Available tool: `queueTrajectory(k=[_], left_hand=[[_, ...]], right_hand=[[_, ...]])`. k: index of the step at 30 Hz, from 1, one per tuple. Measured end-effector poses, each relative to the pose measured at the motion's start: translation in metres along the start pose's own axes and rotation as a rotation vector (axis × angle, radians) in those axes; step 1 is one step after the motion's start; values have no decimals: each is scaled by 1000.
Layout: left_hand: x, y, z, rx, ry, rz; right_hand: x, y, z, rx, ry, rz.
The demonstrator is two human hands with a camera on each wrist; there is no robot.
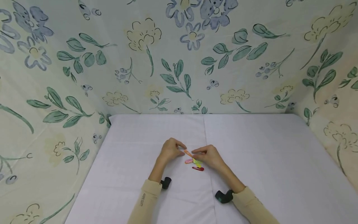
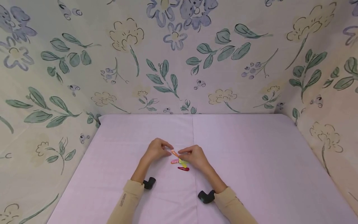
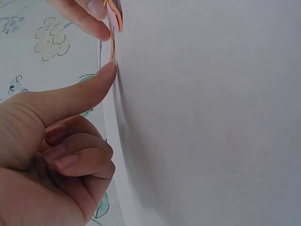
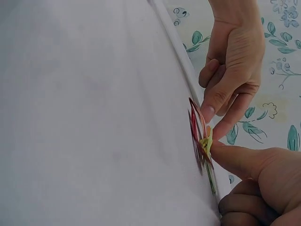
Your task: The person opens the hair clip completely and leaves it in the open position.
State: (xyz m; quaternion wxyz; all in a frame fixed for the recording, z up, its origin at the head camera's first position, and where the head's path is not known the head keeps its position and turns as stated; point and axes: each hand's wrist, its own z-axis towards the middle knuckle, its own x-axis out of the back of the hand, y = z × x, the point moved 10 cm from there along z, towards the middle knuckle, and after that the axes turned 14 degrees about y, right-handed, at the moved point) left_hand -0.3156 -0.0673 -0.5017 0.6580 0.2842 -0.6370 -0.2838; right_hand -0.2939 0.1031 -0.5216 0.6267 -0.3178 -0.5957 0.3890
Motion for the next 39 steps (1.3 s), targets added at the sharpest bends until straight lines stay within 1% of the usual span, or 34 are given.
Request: queueTrajectory(k=[4,8,13,17,21,25,34,39], left_hand=[[-2,3,1,-18,0,11],[-3,3,2,-21,1,12],[-3,3,0,-21,-11,10],[-3,3,-4,-15,-28,2],[-2,3,-6,-12,-43,-24],[0,4,-7,-26,-45,-64],[0,-1,-8,-33,-49,-109],[1,2,-7,-49,-45,-148]], right_hand=[[-1,-3,0,13,13,-10],[-1,-4,0,24,30,-22],[-1,-6,-2,28,50,-17],[-2,-7,-3,37,47,-21],[-2,-8,-3,58,50,-47],[0,-8,-3,57,58,-53],[2,-10,-4,92,71,-56],[5,-13,-5,118,96,-63]])
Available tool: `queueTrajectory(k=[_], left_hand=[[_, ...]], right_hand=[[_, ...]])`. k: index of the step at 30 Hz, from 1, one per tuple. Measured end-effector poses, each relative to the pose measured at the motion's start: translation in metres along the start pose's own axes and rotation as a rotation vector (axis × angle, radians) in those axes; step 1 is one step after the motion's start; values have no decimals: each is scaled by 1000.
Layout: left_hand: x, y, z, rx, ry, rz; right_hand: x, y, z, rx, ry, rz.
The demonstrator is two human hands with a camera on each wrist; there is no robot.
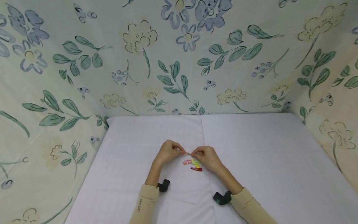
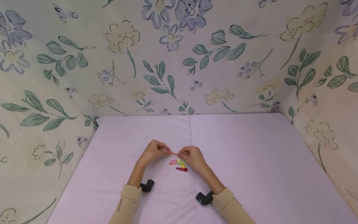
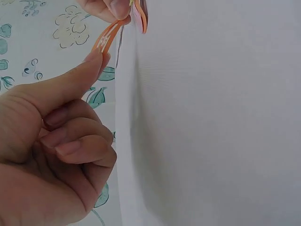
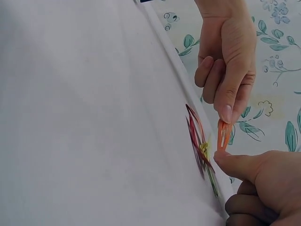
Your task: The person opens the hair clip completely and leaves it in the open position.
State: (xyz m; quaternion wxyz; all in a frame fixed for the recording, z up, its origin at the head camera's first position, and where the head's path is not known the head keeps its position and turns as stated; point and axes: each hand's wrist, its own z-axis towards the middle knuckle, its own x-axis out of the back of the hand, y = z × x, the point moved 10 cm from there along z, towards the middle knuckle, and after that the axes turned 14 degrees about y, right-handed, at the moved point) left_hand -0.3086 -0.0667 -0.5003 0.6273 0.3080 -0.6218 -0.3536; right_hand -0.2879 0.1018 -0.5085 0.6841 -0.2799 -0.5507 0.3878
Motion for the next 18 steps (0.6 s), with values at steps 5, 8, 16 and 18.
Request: queueTrajectory(k=[5,8,16,18], left_hand=[[3,3,1,-4,8,-40],[5,5,0,-7,11,-65],[5,9,2,-33,8,-128],[6,11,3,-45,15,-154]], right_hand=[[5,-1,2,-8,30,24],[10,1,5,-34,72,61],[20,5,8,-88,121,195],[21,4,9,-88,126,214]])
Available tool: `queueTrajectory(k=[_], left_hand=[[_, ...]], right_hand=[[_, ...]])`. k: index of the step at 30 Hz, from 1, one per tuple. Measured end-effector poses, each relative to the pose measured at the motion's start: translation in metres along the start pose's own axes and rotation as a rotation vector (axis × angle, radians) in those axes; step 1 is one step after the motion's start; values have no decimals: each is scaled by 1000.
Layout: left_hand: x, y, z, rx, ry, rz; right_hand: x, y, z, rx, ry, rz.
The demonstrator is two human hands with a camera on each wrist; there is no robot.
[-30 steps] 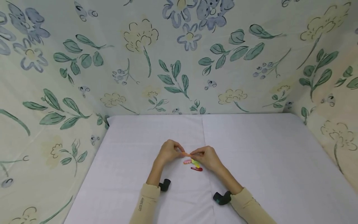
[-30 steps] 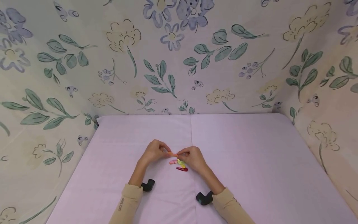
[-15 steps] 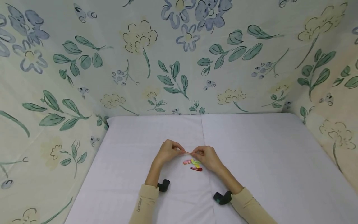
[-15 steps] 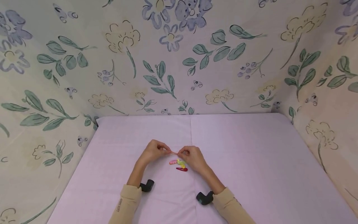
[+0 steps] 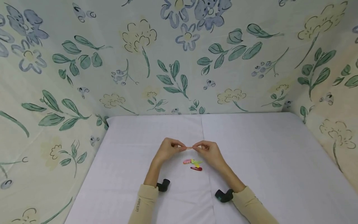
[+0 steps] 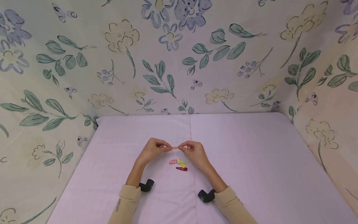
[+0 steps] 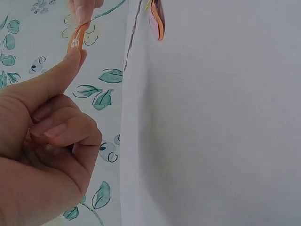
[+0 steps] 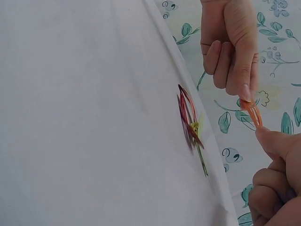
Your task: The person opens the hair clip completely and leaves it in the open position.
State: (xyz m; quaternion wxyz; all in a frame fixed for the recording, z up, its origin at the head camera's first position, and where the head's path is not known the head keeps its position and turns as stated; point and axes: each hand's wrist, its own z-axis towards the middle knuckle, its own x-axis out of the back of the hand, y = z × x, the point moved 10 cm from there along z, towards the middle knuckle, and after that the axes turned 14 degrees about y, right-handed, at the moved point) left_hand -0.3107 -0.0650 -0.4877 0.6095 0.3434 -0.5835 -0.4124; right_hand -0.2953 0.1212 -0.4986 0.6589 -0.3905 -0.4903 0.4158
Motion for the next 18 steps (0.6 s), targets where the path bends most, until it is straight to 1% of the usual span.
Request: queueTrajectory(k=[2,7,13,16,18], left_hand=[[0,2,1,-9,8,-28],[-1,12,2,-74,47,-93],[0,29,-1,-174,143,-202],[-1,34,-2,-210,197,-228],[-1,36,-3,-227,232,-234]], right_hand=[[1,-1,0,3,6,19],[8,-5,1,32,57,53],[19,-11,2,56,138,99],[22,-14,1,54,167,113],[22,-18,1,71,184,118]])
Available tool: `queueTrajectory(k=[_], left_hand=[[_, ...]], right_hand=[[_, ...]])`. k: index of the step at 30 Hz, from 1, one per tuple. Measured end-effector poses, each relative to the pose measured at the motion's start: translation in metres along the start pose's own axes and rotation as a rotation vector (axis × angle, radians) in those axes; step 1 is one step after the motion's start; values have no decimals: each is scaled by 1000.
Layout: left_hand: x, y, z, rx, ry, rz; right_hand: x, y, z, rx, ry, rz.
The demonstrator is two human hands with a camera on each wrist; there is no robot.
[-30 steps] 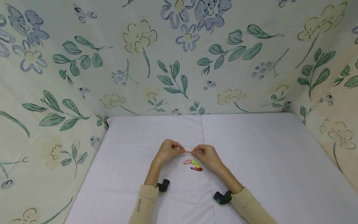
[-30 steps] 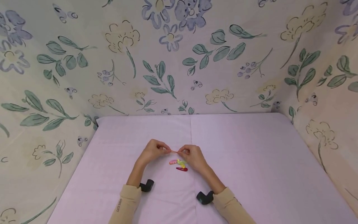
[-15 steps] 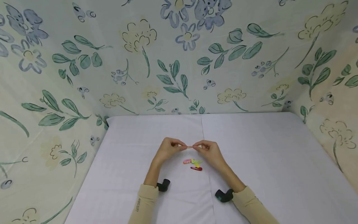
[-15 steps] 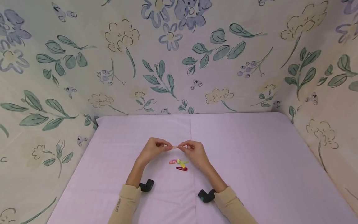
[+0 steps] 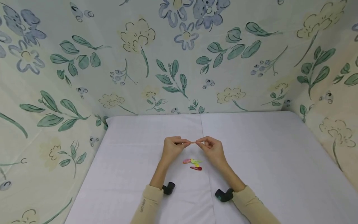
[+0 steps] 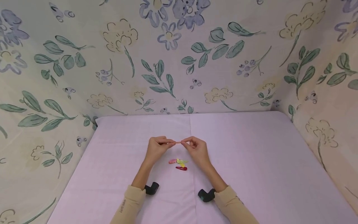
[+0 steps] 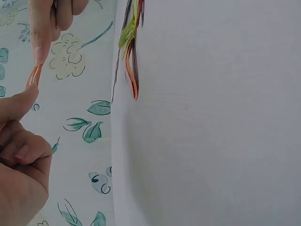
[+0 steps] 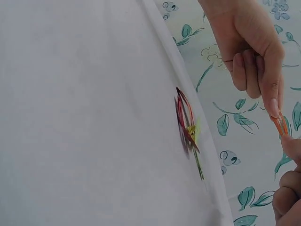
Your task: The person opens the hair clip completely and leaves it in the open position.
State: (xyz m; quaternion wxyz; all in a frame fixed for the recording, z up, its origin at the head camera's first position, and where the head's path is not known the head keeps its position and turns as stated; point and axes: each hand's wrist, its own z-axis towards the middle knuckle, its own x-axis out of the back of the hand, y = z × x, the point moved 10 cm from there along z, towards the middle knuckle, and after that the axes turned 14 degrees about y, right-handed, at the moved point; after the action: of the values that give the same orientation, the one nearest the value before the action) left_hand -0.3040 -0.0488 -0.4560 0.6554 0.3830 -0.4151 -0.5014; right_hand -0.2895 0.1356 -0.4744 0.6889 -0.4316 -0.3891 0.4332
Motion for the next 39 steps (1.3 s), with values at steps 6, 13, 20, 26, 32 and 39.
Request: queueTrajectory(k=[6,13,20,26,32,39], left_hand=[[0,5,0,-40,67,7],[-1,8,-1,-63,79,36],[0,5,0,-40,57,2],[3,-2,1,-14,44,4],[6,-3,1,-4,63,-8],[5,-3,1,6,61,14]], right_hand=[[0,-18,-3,153,63,-38],[1,-21,-5,224,65,-52],[1,-18,-1,221,-13,-62],[-1,-17,-1,223,-40,-73],[-1,-19,-2,239,-29,-93],[0,-15,-1,236,-18,-100]])
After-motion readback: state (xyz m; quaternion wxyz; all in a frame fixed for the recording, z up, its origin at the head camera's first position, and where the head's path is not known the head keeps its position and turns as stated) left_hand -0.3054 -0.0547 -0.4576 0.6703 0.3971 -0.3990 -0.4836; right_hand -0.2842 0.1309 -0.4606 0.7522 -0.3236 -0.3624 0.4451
